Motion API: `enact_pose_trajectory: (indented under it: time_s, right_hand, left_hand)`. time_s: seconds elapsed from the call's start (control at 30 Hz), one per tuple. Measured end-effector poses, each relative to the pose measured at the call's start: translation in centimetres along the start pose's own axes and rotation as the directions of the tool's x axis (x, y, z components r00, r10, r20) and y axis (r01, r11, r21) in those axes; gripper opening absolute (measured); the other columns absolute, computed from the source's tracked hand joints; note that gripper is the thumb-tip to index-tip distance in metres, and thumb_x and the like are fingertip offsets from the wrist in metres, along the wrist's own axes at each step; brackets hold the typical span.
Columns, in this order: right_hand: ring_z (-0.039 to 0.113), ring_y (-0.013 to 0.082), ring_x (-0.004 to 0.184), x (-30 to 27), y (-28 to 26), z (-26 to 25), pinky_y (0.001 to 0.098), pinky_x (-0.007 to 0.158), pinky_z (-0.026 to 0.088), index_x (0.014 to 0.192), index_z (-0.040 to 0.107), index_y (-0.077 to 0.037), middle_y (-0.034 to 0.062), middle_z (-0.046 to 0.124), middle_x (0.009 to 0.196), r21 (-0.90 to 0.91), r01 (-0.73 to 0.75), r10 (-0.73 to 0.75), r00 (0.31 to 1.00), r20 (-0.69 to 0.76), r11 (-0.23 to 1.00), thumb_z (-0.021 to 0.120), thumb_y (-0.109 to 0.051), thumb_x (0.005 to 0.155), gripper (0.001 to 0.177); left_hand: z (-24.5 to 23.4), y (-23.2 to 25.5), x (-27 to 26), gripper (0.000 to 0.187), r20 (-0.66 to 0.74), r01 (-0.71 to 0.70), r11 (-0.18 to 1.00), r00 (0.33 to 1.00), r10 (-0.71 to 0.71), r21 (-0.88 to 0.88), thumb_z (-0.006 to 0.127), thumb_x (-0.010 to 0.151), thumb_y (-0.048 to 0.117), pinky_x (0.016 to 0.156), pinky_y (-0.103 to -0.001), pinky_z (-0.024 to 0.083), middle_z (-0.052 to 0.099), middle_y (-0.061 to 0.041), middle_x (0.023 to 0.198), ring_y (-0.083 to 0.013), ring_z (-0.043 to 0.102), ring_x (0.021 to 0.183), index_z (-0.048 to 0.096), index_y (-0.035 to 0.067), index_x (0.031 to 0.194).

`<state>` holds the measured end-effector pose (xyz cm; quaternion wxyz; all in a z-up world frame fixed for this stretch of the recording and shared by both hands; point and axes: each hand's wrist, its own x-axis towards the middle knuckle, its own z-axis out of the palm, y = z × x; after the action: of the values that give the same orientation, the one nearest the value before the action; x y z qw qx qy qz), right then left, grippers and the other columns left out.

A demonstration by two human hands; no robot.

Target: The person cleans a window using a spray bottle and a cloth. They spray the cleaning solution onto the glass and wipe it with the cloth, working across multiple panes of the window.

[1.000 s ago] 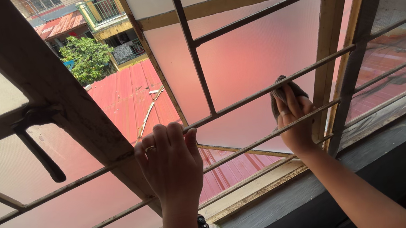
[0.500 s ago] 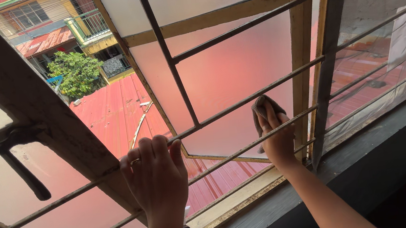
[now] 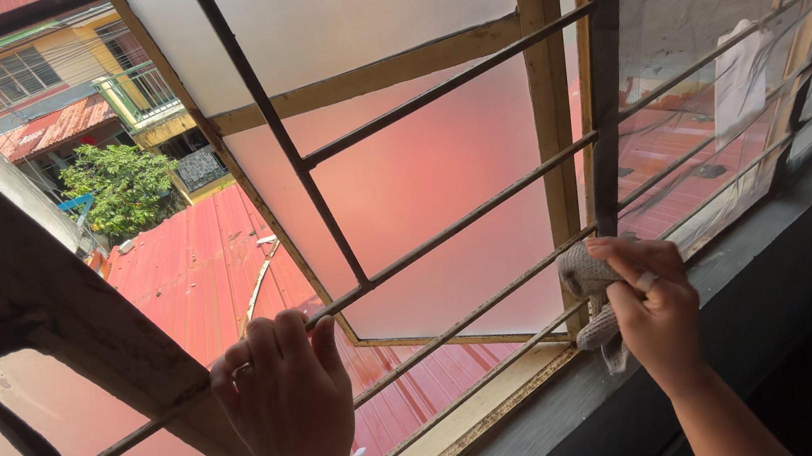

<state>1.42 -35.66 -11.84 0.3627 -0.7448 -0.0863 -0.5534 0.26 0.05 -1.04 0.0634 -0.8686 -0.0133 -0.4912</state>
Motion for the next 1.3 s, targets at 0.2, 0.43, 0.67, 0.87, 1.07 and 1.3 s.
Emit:
enact_pose_trajectory:
  time_s: [0.2, 0.43, 0.67, 0.87, 1.07, 1.3]
  right_hand:
    - [0.060, 0.0291, 0.127, 5.9, -1.1, 0.5, 0.0415, 0.113, 0.050, 0.137, 0.075, -0.008, 0.0087, 0.076, 0.139, -0.120, 0.077, -0.085, 0.994, -0.062, 0.990, 0.061, 0.009, 0.094, 0.049]
    - [0.064, 0.0388, 0.110, 6.4, 5.4, 6.9, 0.0454, 0.099, 0.054, 0.156, 0.063, -0.002, 0.0247, 0.074, 0.122, -0.144, -0.167, 0.186, 0.973, 0.134, 0.975, 0.066, -0.006, 0.091, 0.065]
    - [0.072, 0.0401, 0.096, 6.5, 5.5, 0.3, 0.0470, 0.091, 0.057, 0.156, 0.069, -0.012, 0.0346, 0.079, 0.108, -0.191, -0.538, 0.556, 0.677, 0.482, 0.821, 0.062, -0.007, 0.092, 0.064]
    - [0.069, 0.0309, 0.118, 11.3, 0.6, -3.4, 0.0403, 0.105, 0.055, 0.155, 0.065, -0.003, 0.0191, 0.075, 0.136, 0.088, -0.096, 0.086, 0.991, 0.106, 0.992, 0.060, 0.003, 0.094, 0.061]
    - [0.063, 0.0419, 0.107, 19.8, -2.4, 4.0, 0.0491, 0.092, 0.057, 0.154, 0.063, 0.000, 0.0188, 0.073, 0.141, -0.377, 0.200, -0.170, 0.979, 0.112, 0.904, 0.061, 0.003, 0.085, 0.068]
    - [0.069, 0.0365, 0.103, 17.7, 1.8, 2.4, 0.0469, 0.095, 0.057, 0.145, 0.072, -0.012, 0.0217, 0.069, 0.109, -0.317, -0.062, 0.165, 0.937, 0.308, 0.946, 0.065, -0.006, 0.089, 0.057]
  left_hand:
    - [0.7, -0.3, -0.2, 0.030, -0.014, 0.002, 1.000, 1.000, -0.002, 0.024, 0.065, 0.107, 0.047, 0.111, -0.046, 0.041, 0.061, -0.003, 0.102, -0.0257, 0.064, 0.109, 0.066, 0.017, 0.107]
    - [1.9, -0.8, -0.5, 0.030, -0.012, -0.001, 0.990, 1.000, 0.002, 0.141, 0.066, 0.108, 0.052, 0.118, -0.047, 0.041, 0.063, 0.000, 0.105, -0.0246, 0.066, 0.111, 0.068, 0.022, 0.106]
    - [2.9, -1.7, -1.6, 0.032, 0.010, -0.024, 0.989, 1.000, 0.023, 0.148, 0.061, 0.113, 0.054, 0.117, -0.043, 0.039, 0.063, 0.002, 0.106, -0.0209, 0.064, 0.111, 0.070, 0.023, 0.115]
    - [1.2, -0.3, -0.4, 0.037, 0.021, 0.047, 0.999, 0.999, -0.046, -0.023, 0.065, 0.108, 0.059, 0.121, -0.047, 0.035, 0.066, 0.002, 0.109, -0.0203, 0.065, 0.118, 0.078, 0.025, 0.117]
    - [0.7, 5.1, 1.7, 0.044, 0.023, 0.061, 0.948, 0.998, -0.056, -0.314, 0.067, 0.103, 0.061, 0.119, -0.045, 0.035, 0.072, 0.004, 0.097, -0.0212, 0.067, 0.110, 0.076, 0.018, 0.105]
    - [0.8, 5.9, 2.0, 0.040, 0.017, 0.075, 0.981, 0.997, -0.073, -0.180, 0.067, 0.104, 0.059, 0.108, -0.044, 0.039, 0.071, 0.003, 0.087, -0.0233, 0.069, 0.101, 0.074, 0.020, 0.096]
